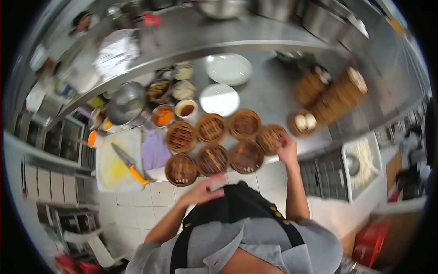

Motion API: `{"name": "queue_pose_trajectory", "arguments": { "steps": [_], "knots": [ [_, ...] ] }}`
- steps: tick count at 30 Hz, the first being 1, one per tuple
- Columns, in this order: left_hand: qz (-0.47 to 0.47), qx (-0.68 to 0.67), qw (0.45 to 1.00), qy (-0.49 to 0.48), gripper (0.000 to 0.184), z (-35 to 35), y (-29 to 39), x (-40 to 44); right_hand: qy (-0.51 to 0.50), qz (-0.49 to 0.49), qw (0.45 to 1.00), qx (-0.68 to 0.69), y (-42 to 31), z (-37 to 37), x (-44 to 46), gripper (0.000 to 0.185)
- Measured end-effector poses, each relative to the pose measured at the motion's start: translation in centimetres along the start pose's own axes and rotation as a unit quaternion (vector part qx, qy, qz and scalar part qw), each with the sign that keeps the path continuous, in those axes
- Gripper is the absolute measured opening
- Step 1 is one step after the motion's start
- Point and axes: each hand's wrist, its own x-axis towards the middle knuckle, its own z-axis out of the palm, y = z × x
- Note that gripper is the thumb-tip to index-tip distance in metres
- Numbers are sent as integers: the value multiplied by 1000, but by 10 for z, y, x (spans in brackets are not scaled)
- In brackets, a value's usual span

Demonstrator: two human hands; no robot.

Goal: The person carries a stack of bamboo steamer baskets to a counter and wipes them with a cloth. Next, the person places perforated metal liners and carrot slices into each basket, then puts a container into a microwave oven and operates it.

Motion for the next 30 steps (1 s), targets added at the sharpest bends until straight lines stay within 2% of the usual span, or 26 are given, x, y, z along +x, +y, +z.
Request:
{"name": "queue_pose_trajectory", "arguments": {
  "steps": [1, 2, 3, 4, 5, 6, 7, 8, 9, 10, 11, 12, 13, 15, 16, 17, 18, 19, 21, 22, 23, 25, 27, 29, 30],
  "knots": [
    [-132, -197, 969, -61, 48, 6, 23, -27, -72, -59, 993, 73, -33, 2, -11, 35],
    [-98, -276, 956, -4, 46, 12, 18, -57, -166, -46, 971, 165, -30, 27, -16, 34],
    [-76, -258, 960, 76, 46, -16, 19, -73, -239, -71, 939, 239, -14, 60, -22, 36],
    [-35, -204, 978, -22, 47, -47, 25, -97, -332, -76, 876, 342, -54, 70, -42, 41],
    [-7, -151, 980, -128, 50, -67, 34, -120, -436, -80, 836, 324, -91, 73, -58, 43],
    [-41, -186, 979, -72, 50, -90, 50, -138, -524, -141, 771, 335, -112, 84, -75, 39],
    [-71, -219, 973, -23, 50, -124, 72, -158, -603, -105, 744, 268, -128, 91, -90, 35],
    [-27, -33, 994, 105, 44, -154, 108, -173, -657, -144, 695, 252, -137, 109, -102, 33],
    [-58, 73, 972, 215, 38, -186, 121, -191, -703, -176, 647, 236, -140, 122, -109, 32],
    [-11, 224, 909, 353, 35, -215, 139, -204, -706, -154, 656, 220, -133, 132, -110, 31],
    [30, 238, 860, 450, 36, -244, 159, -217, -705, -131, 667, 204, -122, 139, -110, 30],
    [64, 224, 824, 517, 33, -273, 176, -227, -696, -37, 712, 90, -112, 143, -109, 29],
    [81, 159, 796, 578, 29, -303, 182, -238, -659, -37, 750, 30, -106, 146, -109, 28],
    [65, 197, 720, 662, 25, -346, 213, -255, -630, -39, 770, -97, -137, 137, -111, 26],
    [71, 198, 719, 662, 25, -368, 218, -263, -607, -65, 791, -40, -123, 144, -111, 27],
    [67, 230, 681, 692, 22, -386, 222, -267, -603, -65, 794, -40, -129, 145, -114, 27],
    [63, 260, 642, 718, 19, -398, 222, -268, -580, -9, 814, 24, -136, 144, -120, 27],
    [67, 259, 649, 712, 19, -406, 217, -266, -550, 50, 829, 91, -141, 144, -126, 27],
    [111, 360, 621, 687, 15, -411, 211, -248, -522, 62, 841, 125, -151, 145, -137, 27],
    [142, 370, 648, 650, 15, -408, 208, -233, -506, 49, 849, 143, -158, 144, -141, 27],
    [136, 367, 697, 601, 17, -403, 205, -219, -490, 36, 857, 159, -165, 141, -146, 26],
    [139, 406, 689, 584, 25, -399, 204, -190, -491, 4, 842, 224, -179, 141, -149, 25],
    [119, 388, 702, 586, 32, -410, 203, -173, -492, -38, 841, 222, -198, 136, -145, 25],
    [61, 503, 625, 595, 38, -435, 188, -159, -469, -57, 850, 232, -227, 128, -142, 26],
    [46, 463, 645, 606, 36, -436, 189, -155, -467, -56, 850, 238, -243, 123, -140, 27]
  ]
}}
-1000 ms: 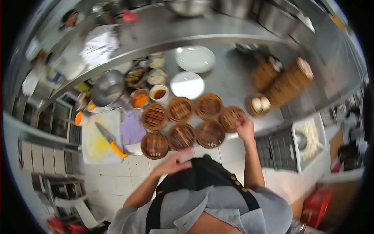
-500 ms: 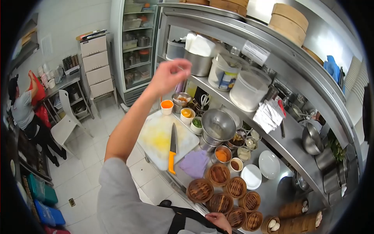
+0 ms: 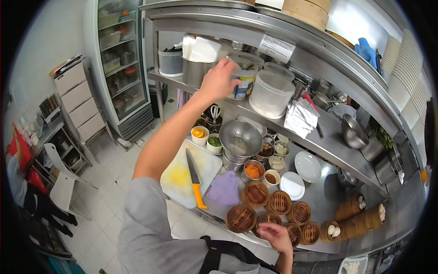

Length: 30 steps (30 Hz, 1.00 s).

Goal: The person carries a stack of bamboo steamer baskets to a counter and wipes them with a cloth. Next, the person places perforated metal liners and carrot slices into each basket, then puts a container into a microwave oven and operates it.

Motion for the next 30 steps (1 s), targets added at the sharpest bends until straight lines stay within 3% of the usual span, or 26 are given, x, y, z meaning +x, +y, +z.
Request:
{"name": "queue_pose_trajectory", "arguments": {
  "steps": [4, 6, 9, 10, 11, 12, 16, 17, 19, 23, 25, 27, 29, 30],
  "knots": [
    [36, -30, 998, 49, 34, -1, 7, -8, -15, -52, 998, 4, -39, 3, 19, 28],
    [57, -33, 995, 74, 32, -7, 13, -21, 25, -167, 975, -144, -54, 0, 36, 28],
    [70, -35, 992, 97, 31, -18, 25, -45, 129, -297, 920, -223, -110, 9, 70, 25],
    [66, -37, 992, 97, 31, -21, 27, -50, 153, -408, 847, -304, -154, 19, 78, 24],
    [65, -33, 993, 93, 31, -24, 28, -53, 167, -445, 831, -289, -182, 27, 91, 23],
    [81, -50, 991, 93, 30, -27, 29, -57, 205, -579, 702, -359, -204, 26, 116, 24],
    [108, -54, 991, 61, 28, -38, 37, -66, 170, -661, 588, -435, -302, 46, 177, 32],
    [109, -52, 991, 61, 28, -43, 41, -67, 170, -662, 588, -433, -316, 45, 189, 32],
    [124, -78, 988, 40, 26, -54, 49, -69, 50, -624, 550, -553, -333, 46, 208, 31],
    [170, -93, 981, 30, 26, -65, 54, -66, 1, -604, 512, -611, -352, 54, 214, 27],
    [156, -98, 983, 9, 27, -68, 56, -63, -37, -631, 456, -627, -352, 57, 228, 26],
    [159, -88, 983, 12, 28, -67, 52, -56, -26, -657, 428, -619, -357, 56, 233, 23],
    [93, -91, 991, 4, 30, -62, 43, -47, 38, -673, 398, -622, -363, 49, 236, 23],
    [99, -91, 991, 6, 30, -60, 39, -42, 64, -711, 404, -572, -365, 45, 238, 24]
  ]
}}
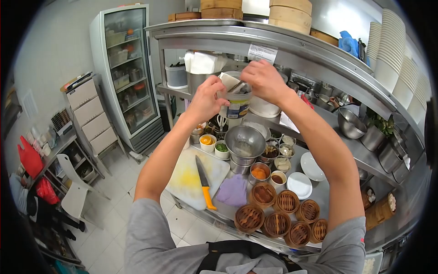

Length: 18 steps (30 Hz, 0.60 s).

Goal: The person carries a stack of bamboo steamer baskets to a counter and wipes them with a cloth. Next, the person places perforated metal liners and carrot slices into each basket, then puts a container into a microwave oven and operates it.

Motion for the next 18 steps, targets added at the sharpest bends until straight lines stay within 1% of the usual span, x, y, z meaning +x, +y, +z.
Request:
{"name": "queue_pose_trajectory", "arguments": {
  "steps": [1, 3, 4, 5, 7, 9, 11, 12, 13, 14, 15, 16, 17, 18],
  "knots": [
    [-6, 2, 1000, -4, 31, 2, -6, 3, 1, -1, 1000, -4, 6, -3, -4, 24],
    [-13, 4, 1000, -3, 31, 11, -25, 6, 115, 47, 992, -36, 13, -15, -7, 18],
    [0, 26, 1000, 14, 32, 15, -37, 9, 174, 62, 982, -26, 15, -21, -8, 19],
    [10, 46, 998, 29, 33, 19, -45, 12, 172, 64, 983, -26, 9, -30, -11, 19],
    [17, 59, 998, 25, 32, 25, -54, 24, 236, 209, 948, 41, -16, -53, -24, 20],
    [12, 67, 997, 19, 32, 33, -55, 23, 186, 331, 916, 132, -63, -78, -52, 18],
    [52, 110, 985, 122, 30, 33, -35, 16, 177, 447, 845, 234, -107, -84, -103, 17],
    [39, 102, 988, 111, 30, 38, -22, -4, 188, 518, 774, 311, -131, -82, -134, 18],
    [-40, -5, 995, 86, 33, 45, 1, -38, 199, 587, 688, 378, -155, -77, -166, 19],
    [-122, -114, 984, 59, 35, 58, 25, -76, 188, 648, 594, 439, -182, -72, -188, 21],
    [-227, -375, 899, -7, 44, 84, 42, -121, 179, 702, 485, 490, -213, -63, -207, 24],
    [-321, -600, 729, -71, 52, 114, 61, -175, 178, 719, 419, 524, -248, -44, -232, 24],
    [-406, -704, 575, -90, 69, 144, 86, -222, 183, 731, 353, 555, -285, -21, -258, 25],
    [-469, -782, 383, -149, 72, 157, 104, -258, 144, 762, 367, 514, -322, 1, -283, 22]
  ]
}}
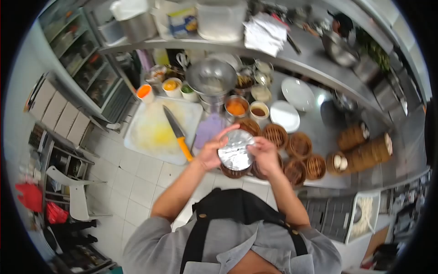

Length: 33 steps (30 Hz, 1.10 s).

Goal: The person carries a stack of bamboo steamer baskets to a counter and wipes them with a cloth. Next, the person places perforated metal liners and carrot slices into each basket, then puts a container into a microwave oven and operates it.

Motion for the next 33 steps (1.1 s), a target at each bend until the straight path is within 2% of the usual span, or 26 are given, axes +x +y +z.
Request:
{"name": "queue_pose_trajectory", "arguments": {
  "steps": [1, 3, 4, 5, 7, 8, 9, 11, 12, 13, 14, 16, 17, 19, 20, 21, 23, 24, 25, 26, 27, 29, 31, 32, 33],
  "knots": [
    [-55, -191, 980, 8, 72, -30, -44, -2, 24, 14, 998, -57, 39, -7, -5, 19],
    [-50, -152, 982, 102, 69, -48, -86, -12, 60, 38, 956, -285, 79, -26, -11, 13],
    [-57, -162, 979, 111, 69, -58, -94, -18, 42, 83, 954, -284, 89, -37, -8, 14],
    [-61, -171, 976, 120, 68, -66, -97, -24, 44, 88, 954, -283, 99, -44, 0, 14],
    [-64, -145, 981, 108, 68, -80, -97, -34, 67, 152, 976, -140, 113, -53, 15, 13],
    [-61, -112, 988, 89, 69, -84, -94, -34, 81, 188, 973, -105, 87, -45, 20, 10],
    [-64, -114, 987, 92, 69, -84, -93, -33, 87, 203, 971, -88, 91, -48, 32, 7],
    [-50, -37, 982, 179, 68, -83, -87, -30, 111, 195, 973, -64, 97, -52, 53, 8],
    [-59, -47, 971, 229, 69, -80, -82, -27, 153, 201, 967, -38, 106, -60, 73, 11],
    [-61, -48, 970, 230, 69, -81, -82, -26, 194, 207, 959, -13, 114, -67, 90, 15],
    [-68, -52, 967, 238, 68, -83, -82, -27, 194, 210, 958, -13, 112, -67, 99, 15],
    [-76, -55, 964, 248, 67, -88, -83, -31, 258, 166, 951, 30, 107, -65, 108, 26],
    [-76, -62, 967, 236, 66, -90, -84, -33, 258, 168, 951, 31, 107, -67, 106, 26],
    [-75, -69, 969, 224, 65, -93, -86, -37, 244, 85, 958, -123, 106, -72, 100, 37],
    [-79, -64, 967, 233, 66, -88, -86, -38, 235, -55, 921, -307, 113, -72, 88, 40],
    [-82, -60, 965, 242, 66, -84, -84, -38, 233, -55, 921, -307, 107, -65, 73, 40],
    [-78, -53, 967, 236, 65, -76, -84, -35, 63, -1, 908, -414, 79, -41, 38, 38],
    [-76, -45, 969, 230, 65, -72, -85, -34, 63, 2, 908, -414, 81, -37, 29, 38],
    [-79, -46, 969, 231, 65, -70, -85, -35, 2, 108, 950, -293, 82, -33, 22, 35],
    [-80, -61, 968, 230, 63, -68, -84, -36, -59, 210, 963, -161, 83, -32, 19, 33],
    [-81, -76, 967, 229, 62, -67, -82, -37, -58, 211, 963, -160, 86, -34, 20, 33],
    [-85, -66, 965, 237, 58, -66, -71, -54, 25, 201, 978, -55, 97, -42, 23, 29],
    [-93, -56, 963, 248, 54, -62, -57, -75, 45, 196, 978, -50, 96, -42, 25, 34],
    [-96, -24, 953, 286, 51, -58, -49, -85, 33, 104, 964, -244, 75, -31, 19, 38],
    [-98, 8, 942, 321, 49, -55, -43, -92, 19, 6, 904, -428, 62, -26, 17, 41]
  ]
}}
